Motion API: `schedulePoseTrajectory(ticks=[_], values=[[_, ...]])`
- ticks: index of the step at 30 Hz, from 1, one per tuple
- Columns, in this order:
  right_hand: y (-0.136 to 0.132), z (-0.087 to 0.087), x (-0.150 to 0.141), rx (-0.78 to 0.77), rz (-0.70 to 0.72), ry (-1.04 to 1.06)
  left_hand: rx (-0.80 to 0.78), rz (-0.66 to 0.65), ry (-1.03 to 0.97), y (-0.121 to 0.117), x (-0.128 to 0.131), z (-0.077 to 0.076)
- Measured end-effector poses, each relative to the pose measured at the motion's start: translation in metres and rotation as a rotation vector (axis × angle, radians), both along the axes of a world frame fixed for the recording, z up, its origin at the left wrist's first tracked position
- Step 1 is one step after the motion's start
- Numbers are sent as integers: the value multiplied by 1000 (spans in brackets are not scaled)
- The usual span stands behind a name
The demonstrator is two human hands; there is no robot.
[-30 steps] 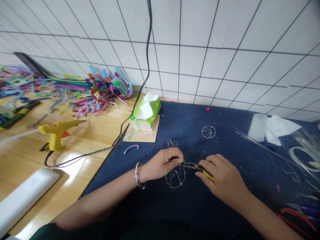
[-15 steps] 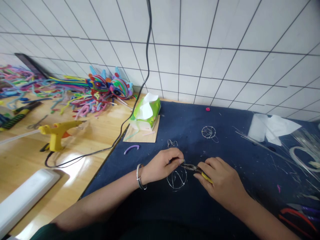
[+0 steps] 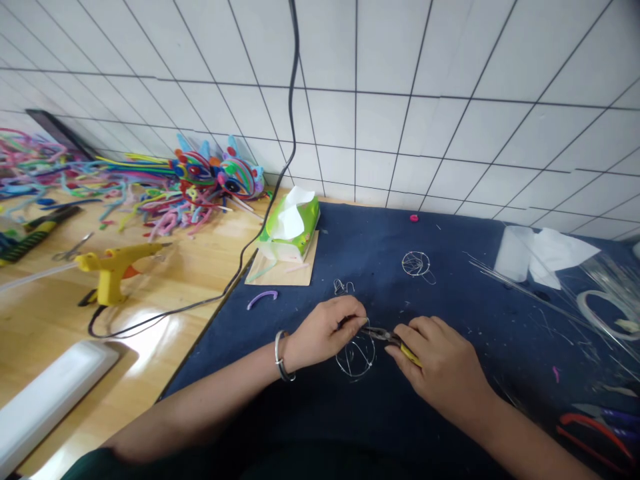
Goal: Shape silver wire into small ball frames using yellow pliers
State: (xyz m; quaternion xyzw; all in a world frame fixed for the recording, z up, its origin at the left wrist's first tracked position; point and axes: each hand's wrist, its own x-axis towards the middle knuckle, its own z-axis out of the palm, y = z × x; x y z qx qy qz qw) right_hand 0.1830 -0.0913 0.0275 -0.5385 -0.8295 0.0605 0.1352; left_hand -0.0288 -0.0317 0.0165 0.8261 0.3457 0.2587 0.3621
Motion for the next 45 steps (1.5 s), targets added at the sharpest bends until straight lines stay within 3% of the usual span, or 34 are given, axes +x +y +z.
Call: schedulePoseTrajectory(ticks=[26,39,45], values=[[-1,-2,0,111,4,-80,59,46,-10,-1,3,-5],[-1,1,2,28,12,-67,-15,-47,5,3,0,-2],[1,2,3,-28,3,-28,-82,-26,-45,3,-1,-4]])
